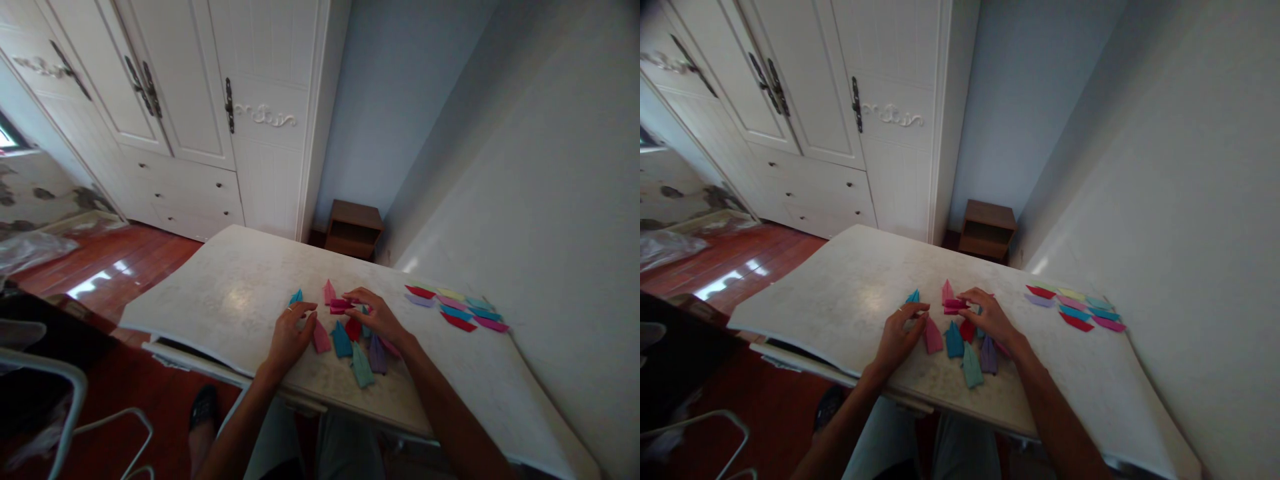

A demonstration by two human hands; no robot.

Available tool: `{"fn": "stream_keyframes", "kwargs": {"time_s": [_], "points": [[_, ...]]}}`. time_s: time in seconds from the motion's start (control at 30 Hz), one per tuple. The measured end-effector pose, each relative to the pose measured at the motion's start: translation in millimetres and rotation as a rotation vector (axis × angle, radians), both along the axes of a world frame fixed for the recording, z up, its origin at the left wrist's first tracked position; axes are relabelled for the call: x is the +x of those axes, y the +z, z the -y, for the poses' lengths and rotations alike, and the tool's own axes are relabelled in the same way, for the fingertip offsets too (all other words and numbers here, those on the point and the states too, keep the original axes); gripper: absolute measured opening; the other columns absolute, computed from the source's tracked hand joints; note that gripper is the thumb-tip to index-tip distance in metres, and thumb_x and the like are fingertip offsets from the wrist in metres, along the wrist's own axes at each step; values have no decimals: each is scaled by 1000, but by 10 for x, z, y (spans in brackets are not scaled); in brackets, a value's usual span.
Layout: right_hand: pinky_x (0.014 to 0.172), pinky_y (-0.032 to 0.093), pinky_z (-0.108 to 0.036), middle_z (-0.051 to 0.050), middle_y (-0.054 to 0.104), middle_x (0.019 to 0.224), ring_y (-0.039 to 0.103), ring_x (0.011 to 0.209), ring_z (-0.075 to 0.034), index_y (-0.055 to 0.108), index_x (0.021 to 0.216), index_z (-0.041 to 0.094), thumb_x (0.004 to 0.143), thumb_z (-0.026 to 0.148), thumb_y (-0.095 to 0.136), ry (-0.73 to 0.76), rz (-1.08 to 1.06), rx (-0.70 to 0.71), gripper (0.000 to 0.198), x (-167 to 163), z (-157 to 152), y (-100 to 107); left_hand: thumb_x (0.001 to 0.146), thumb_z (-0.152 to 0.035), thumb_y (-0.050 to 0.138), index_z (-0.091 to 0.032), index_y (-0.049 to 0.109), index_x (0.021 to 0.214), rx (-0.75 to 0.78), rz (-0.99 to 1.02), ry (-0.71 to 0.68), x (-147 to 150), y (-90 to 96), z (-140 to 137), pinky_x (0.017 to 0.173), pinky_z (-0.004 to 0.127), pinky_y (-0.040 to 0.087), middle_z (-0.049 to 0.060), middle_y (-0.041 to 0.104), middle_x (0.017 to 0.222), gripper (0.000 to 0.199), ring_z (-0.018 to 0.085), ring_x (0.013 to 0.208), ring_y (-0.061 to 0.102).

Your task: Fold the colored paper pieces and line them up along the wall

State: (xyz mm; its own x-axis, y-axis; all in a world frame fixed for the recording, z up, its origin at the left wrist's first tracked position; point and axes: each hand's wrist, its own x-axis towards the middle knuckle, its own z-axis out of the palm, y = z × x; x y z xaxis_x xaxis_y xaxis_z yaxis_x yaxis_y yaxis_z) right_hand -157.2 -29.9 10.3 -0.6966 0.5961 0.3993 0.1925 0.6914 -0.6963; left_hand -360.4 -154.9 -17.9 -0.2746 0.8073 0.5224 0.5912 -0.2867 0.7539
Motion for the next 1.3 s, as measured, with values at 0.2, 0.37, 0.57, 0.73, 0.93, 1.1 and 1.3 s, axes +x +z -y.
{"fn": "stream_keyframes", "kwargs": {"time_s": [0.2,0.37,0.57,0.73,0.93,1.1,1.3], "points": [[82,53,-36,-7,69,97,65,91,-20,70,109,24,88,37,65,67,-89,46,25,-222,117,98,87,-33,62,-18,54,123,-50,80,-70,22,-46,-10,59,25,56,12,63,120,40,14,77,68],[87,53,-37,-7,69,104,64,98,-20,67,116,26,91,35,61,111,-103,104,28,-342,256,67,85,-41,65,-17,54,126,-57,55,-87,17,-40,-8,61,28,58,11,69,111,49,15,72,67],[95,51,-40,-8,67,113,63,107,-22,62,124,27,90,35,62,74,-58,170,35,-249,277,-110,90,-36,59,-19,64,113,-40,-55,-118,2,-16,5,69,30,58,7,73,100,29,16,76,68],[99,48,-41,-11,61,127,59,115,-23,53,134,25,86,37,67,7,-25,98,51,-181,254,-188,89,-38,61,-18,63,115,-13,-18,-81,0,-56,-3,68,29,59,7,73,101,33,14,71,68],[92,52,-40,-7,72,107,67,100,-22,67,115,26,89,39,63,-47,-59,25,30,-190,253,-176,89,-42,61,-17,65,114,-35,17,-89,5,-50,21,71,30,59,9,74,103,35,17,78,70],[85,55,-39,-5,75,97,69,89,-22,74,100,26,84,41,69,-91,-159,-81,22,-208,243,-169,90,-43,58,-17,66,112,-22,-21,-88,-5,-38,26,70,29,59,8,74,99,35,16,74,69],[79,58,-36,-5,75,91,70,86,-21,75,90,23,77,42,75,-153,-326,-370,23,-250,269,-152,87,-48,61,-18,67,109,-33,-23,-59,-2,-10,17,65,27,57,5,72,88,38,14,65,65]]}}
